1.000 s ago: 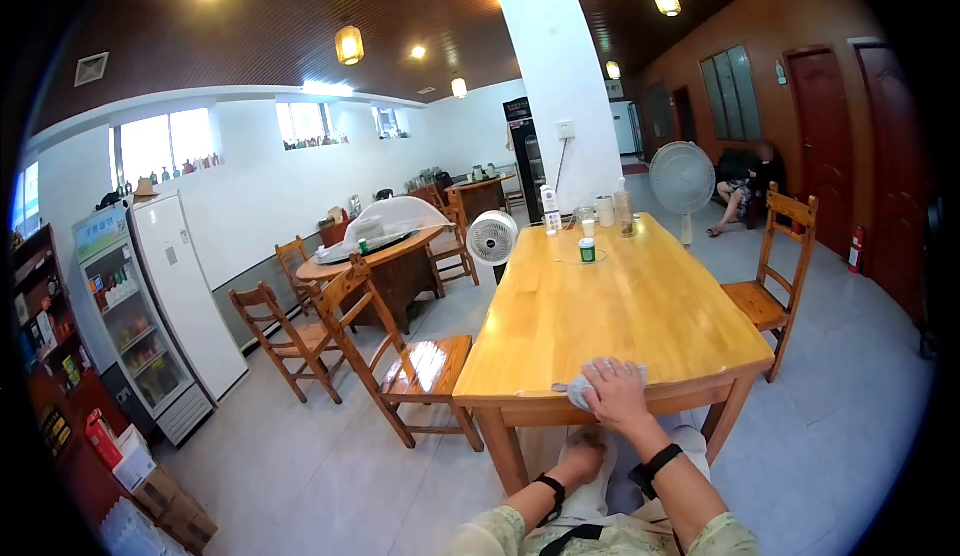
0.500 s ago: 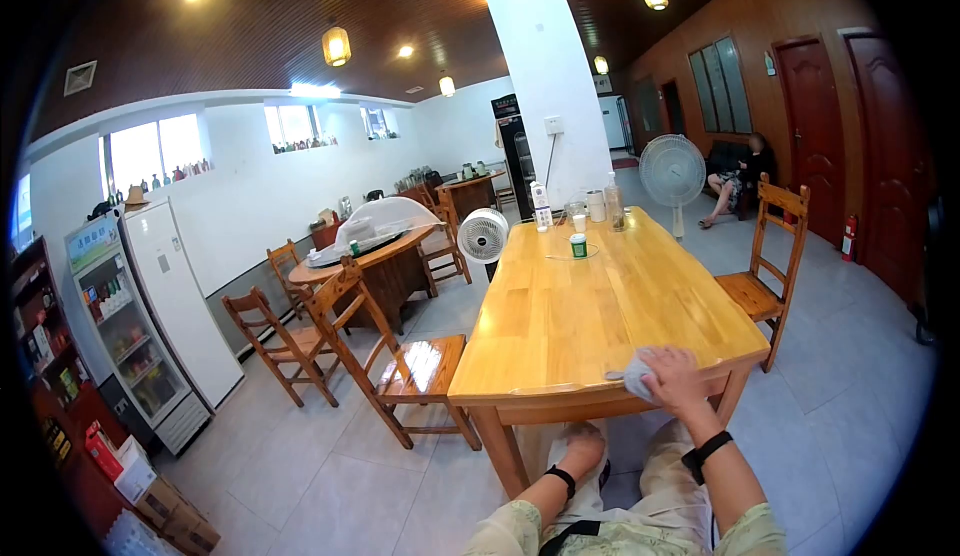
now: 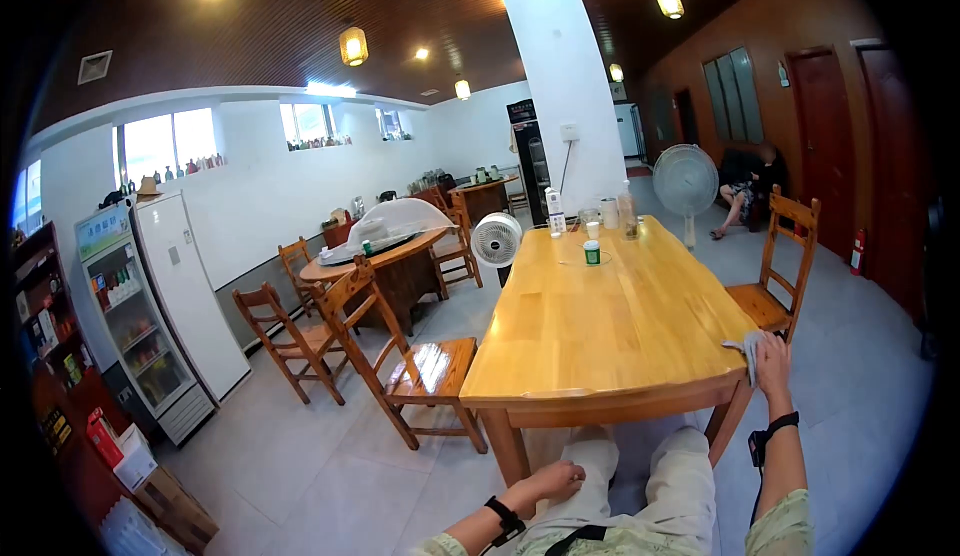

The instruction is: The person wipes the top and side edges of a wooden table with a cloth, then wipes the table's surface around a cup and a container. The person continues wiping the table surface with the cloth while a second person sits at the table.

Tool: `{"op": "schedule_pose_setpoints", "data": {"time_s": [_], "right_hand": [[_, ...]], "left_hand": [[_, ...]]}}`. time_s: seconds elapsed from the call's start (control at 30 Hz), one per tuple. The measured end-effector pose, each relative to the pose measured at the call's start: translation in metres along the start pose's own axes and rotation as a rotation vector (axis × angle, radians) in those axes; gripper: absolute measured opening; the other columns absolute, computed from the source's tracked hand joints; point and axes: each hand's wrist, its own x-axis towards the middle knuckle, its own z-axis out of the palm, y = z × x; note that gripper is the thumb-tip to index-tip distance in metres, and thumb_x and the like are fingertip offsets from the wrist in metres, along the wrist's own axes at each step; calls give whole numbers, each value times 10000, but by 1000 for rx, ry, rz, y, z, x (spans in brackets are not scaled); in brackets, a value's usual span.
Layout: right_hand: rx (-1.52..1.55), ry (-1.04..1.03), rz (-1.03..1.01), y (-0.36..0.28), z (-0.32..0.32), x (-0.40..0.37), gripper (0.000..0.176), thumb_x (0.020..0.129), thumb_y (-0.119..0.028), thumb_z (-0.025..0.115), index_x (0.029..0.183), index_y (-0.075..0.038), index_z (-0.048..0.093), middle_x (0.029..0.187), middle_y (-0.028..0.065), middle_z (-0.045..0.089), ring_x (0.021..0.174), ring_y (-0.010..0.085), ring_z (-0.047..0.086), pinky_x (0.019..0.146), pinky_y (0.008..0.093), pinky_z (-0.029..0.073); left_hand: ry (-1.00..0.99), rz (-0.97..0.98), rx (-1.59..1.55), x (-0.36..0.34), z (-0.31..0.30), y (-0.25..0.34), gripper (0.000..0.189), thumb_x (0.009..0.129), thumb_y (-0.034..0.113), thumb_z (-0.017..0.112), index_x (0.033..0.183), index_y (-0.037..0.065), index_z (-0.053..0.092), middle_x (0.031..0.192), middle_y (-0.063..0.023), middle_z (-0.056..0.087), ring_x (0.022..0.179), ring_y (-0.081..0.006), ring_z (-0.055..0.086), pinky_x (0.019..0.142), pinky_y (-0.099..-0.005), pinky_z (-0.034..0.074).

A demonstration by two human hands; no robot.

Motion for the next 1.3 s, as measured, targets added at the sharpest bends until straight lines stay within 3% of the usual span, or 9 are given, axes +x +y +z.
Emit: {"op": "schedule_pose_setpoints", "data": {"time_s": [0.17, 0.3, 0.5, 0.57, 0.73, 0.93, 1.03, 1.17, 1.3], "right_hand": [[-6, 143, 54, 18, 42, -5, 392, 1030, -276, 469, 1303, -67, 657, 1443, 105, 570, 1387, 358, 437, 1204, 556, 231], [-127, 271, -61, -46, 58, -36, 391, 1012, -278, 469, 1286, -76, 661, 1411, 138, 587, 1367, 376, 452, 1192, 573, 229], [-7, 189, -318, -198, 65, -73, 371, 967, -256, 489, 1255, -100, 664, 1333, 142, 621, 1284, 358, 518, 1131, 558, 300], [2, 171, -347, -236, 68, -79, 368, 955, -264, 504, 1245, -103, 663, 1313, 132, 623, 1269, 338, 528, 1118, 543, 318], [229, 107, -587, -298, 99, -88, 349, 864, -231, 625, 1185, -103, 678, 1218, 145, 671, 1152, 346, 603, 1010, 508, 431], [577, -408, -724, -295, 70, -62, 357, 811, -181, 682, 1150, -69, 689, 1108, 175, 708, 1042, 368, 652, 929, 467, 498], [655, -376, -627, -267, 41, -37, 381, 790, -125, 714, 1169, -81, 711, 1077, 142, 733, 1097, 358, 630, 1027, 467, 431], [419, 71, -433, -174, 39, -7, 292, 873, -158, 635, 1131, -58, 727, 1053, 199, 727, 1012, 413, 661, 949, 503, 493], [-23, -67, -218, -79, 47, 18, 418, 954, -350, 552, 1197, -49, 707, 1266, 237, 661, 1272, 417, 548, 1147, 562, 317]], "left_hand": [[-141, -239, -252, -10, -71, 45, 353, 1011, 266, 577, 1294, 65, 644, 1139, -216, 715, 993, -379, 689, 870, -451, 543], [-24, -158, -278, -3, -95, 57, 332, 1015, 210, 576, 1296, 45, 638, 1115, -208, 720, 969, -351, 694, 860, -429, 549], [341, 91, -486, 32, -120, 86, 289, 1016, 90, 564, 1287, 27, 641, 1050, -168, 713, 892, -268, 682, 816, -366, 549], [553, 90, -395, 46, -130, 96, 310, 967, 93, 604, 1269, 27, 632, 1099, -175, 693, 975, -365, 676, 857, -391, 556], [848, 124, -136, 78, -140, 104, 347, 973, 107, 615, 1309, 22, 621, 1244, -200, 629, 1100, -367, 625, 972, -404, 504], [889, 5, -54, 107, -128, 89, 498, 997, 240, 606, 1423, -4, 519, 1434, -281, 524, 1354, -462, 467, 1147, -483, 372], [880, -30, -11, 119, -122, 82, 554, 1006, 286, 596, 1453, -21, 477, 1441, -283, 521, 1379, -472, 438, 1169, -493, 341], [663, -131, 175, 128, -118, 74, 548, 1011, 323, 584, 1429, -22, 500, 1417, -249, 548, 1370, -451, 456, 1172, -537, 318], [495, -186, 475, 125, -141, 80, 570, 1014, 397, 551, 1431, 10, 507, 1415, -216, 553, 1363, -424, 471, 1149, -590, 310]]}}
